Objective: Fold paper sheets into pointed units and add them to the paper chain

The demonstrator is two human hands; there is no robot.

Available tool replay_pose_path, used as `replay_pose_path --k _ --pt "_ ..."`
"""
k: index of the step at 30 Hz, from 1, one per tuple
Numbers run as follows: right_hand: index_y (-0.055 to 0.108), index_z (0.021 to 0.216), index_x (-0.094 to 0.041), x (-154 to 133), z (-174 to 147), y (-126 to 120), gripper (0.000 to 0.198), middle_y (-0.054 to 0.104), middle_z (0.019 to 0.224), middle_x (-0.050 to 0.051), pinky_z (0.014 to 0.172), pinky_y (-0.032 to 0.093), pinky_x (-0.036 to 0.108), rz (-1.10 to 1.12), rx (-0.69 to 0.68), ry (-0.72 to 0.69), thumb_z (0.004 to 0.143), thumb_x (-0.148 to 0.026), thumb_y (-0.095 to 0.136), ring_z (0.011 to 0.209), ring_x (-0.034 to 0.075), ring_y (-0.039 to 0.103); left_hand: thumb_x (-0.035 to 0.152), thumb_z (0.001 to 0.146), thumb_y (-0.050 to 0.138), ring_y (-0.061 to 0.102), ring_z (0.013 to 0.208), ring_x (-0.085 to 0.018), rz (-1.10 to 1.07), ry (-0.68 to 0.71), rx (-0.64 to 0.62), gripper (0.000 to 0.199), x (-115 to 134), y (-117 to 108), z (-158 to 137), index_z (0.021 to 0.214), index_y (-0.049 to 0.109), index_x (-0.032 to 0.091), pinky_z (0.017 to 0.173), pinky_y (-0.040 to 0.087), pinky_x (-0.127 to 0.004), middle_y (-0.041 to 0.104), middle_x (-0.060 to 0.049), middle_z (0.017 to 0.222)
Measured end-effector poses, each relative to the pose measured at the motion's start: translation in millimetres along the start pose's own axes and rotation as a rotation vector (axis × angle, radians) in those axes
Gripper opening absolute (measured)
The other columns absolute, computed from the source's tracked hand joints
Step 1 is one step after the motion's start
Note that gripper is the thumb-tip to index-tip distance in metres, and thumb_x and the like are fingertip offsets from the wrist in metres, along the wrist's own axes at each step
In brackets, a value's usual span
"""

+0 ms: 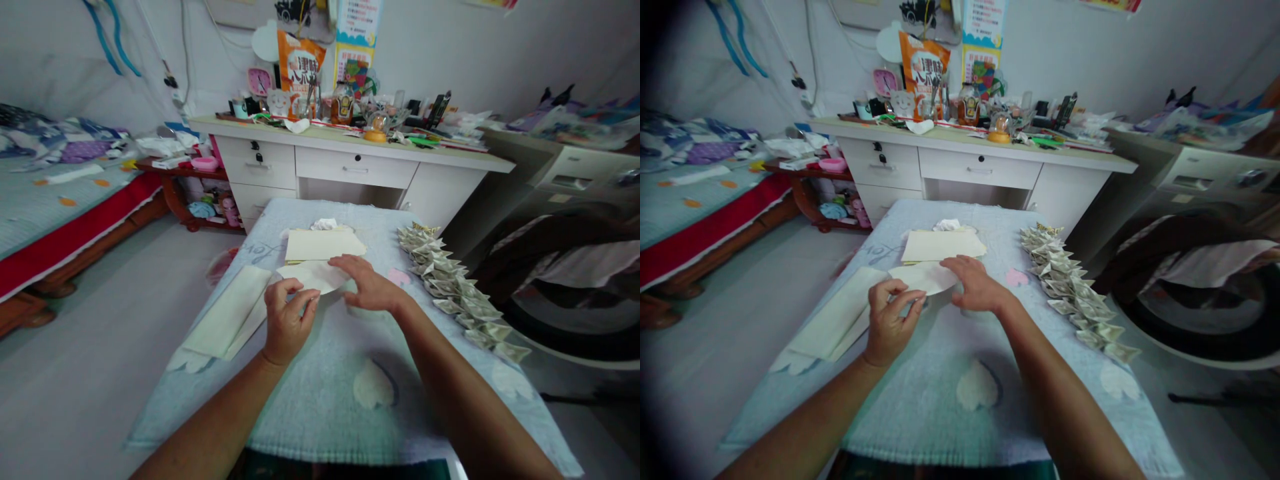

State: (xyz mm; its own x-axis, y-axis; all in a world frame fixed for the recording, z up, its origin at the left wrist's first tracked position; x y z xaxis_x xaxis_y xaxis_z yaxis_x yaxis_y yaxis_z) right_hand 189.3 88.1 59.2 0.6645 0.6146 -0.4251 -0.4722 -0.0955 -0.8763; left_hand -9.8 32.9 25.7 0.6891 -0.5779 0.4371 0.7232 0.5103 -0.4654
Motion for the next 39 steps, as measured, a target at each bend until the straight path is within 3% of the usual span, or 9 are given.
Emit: replay_pose_path --k 2,7,11,14,18,22,27,31,39 --pt "0.047 0.137 -0.021 -11.1 -13.4 7.7 0.068 0.047 0.142 0.010 0.109 0.025 0.051 -0.073 0.053 -0.013 0.071 -0.017 0.062 0.135 0.030 0.034 0.020 0.081 0.064 0.051 0.095 -0.021 -0.011 0.084 -0.015 0.011 5.6 -0.6 -2.1 0.089 0.070 0.024 0.089 0.042 -0.039 0.054 -0.006 0.097" --pt "0.070 0.104 -0.021 -13.7 -32.3 20.4 0.038 0.066 0.117 0.009 0.103 0.037 0.041 -0.100 0.191 0.025 0.075 -0.004 0.051 0.115 0.023 0.054 0.020 0.077 0.067 0.051 0.100 -0.022 -0.113 0.217 -0.022 0.031 16.8 -3.7 -8.4 0.107 0.062 0.026 0.094 0.039 -0.040 0.055 -0.006 0.105" --pt "0.070 0.100 -0.020 -6.2 -53.9 4.8 0.027 0.070 0.104 0.008 0.091 0.046 0.036 0.125 0.344 0.119 0.082 -0.012 0.051 0.100 0.021 0.062 0.034 0.078 0.063 0.043 0.118 -0.029 -0.222 0.032 0.044 0.063 11.9 -4.7 -7.0 0.134 0.039 0.020 0.102 0.036 -0.045 0.043 -0.013 0.126" --pt "0.072 0.092 -0.021 -2.0 -68.6 -6.0 0.019 0.072 0.089 0.004 0.082 0.049 0.034 0.454 0.471 0.261 0.088 -0.029 0.055 0.084 0.021 0.065 0.039 0.080 0.059 0.038 0.126 -0.030 -0.385 -0.141 -0.054 0.071 5.1 1.0 -3.3 0.141 0.028 0.019 0.105 0.033 -0.046 0.037 -0.015 0.136" --pt "0.073 0.093 -0.020 0.0 -73.9 0.9 0.028 0.073 0.085 0.003 0.076 0.050 0.034 0.957 0.475 0.431 0.080 -0.044 0.066 0.075 0.020 0.065 0.041 0.084 0.057 0.039 0.130 -0.028 -0.619 -0.342 -0.320 0.057 0.2 12.4 -1.4 0.135 0.043 0.022 0.106 0.032 -0.042 0.044 -0.012 0.139" --pt "0.072 0.095 -0.020 -2.5 -70.6 15.7 0.032 0.074 0.090 0.004 0.076 0.050 0.033 1.232 0.393 0.486 0.072 -0.042 0.074 0.074 0.019 0.066 0.040 0.079 0.065 0.039 0.131 -0.029 -0.798 -0.507 -0.414 0.055 -1.5 20.9 -4.4 0.130 0.051 0.024 0.105 0.033 -0.041 0.047 -0.010 0.140" --pt "0.072 0.097 -0.020 -5.8 -69.2 24.0 0.036 0.074 0.091 0.004 0.069 0.050 0.030 1.352 0.358 0.501 0.068 -0.040 0.077 0.067 0.016 0.063 0.038 0.075 0.071 0.047 0.126 -0.027 -1.029 -0.729 -0.474 0.058 -1.0 30.8 -7.3 0.128 0.053 0.023 0.101 0.039 -0.040 0.055 -0.011 0.132" --pt "0.072 0.098 -0.020 -6.6 -70.1 27.4 0.034 0.074 0.091 0.003 0.071 0.050 0.029 1.394 0.320 0.465 0.070 -0.039 0.076 0.071 0.017 0.065 0.036 0.073 0.073 0.061 0.106 -0.024 -1.144 -0.774 -0.513 0.053 3.0 33.2 -4.0 0.122 0.057 0.019 0.092 0.046 -0.036 0.066 -0.011 0.111" --pt "0.068 0.102 -0.018 -1.2 -73.1 36.0 0.036 0.074 0.091 0.005 0.074 0.054 0.035 1.304 0.333 0.471 0.074 -0.041 0.073 0.074 0.020 0.068 0.036 0.072 0.073 0.069 0.073 -0.020 -1.116 -0.895 -0.488 0.034 3.7 31.5 -5.4 0.097 0.065 0.014 0.069 0.053 -0.032 0.074 -0.006 0.086"
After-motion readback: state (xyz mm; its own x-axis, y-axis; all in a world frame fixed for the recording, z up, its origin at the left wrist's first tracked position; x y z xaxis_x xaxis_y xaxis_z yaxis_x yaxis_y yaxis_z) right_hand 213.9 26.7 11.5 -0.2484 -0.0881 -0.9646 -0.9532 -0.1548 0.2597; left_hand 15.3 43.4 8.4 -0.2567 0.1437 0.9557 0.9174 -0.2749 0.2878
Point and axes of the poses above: each hand's wrist, its own z-axis towards the middle knuckle, its own y-axis out of the palm, x = y × z, the point moved 2 cm from there along z, towards the middle knuckle
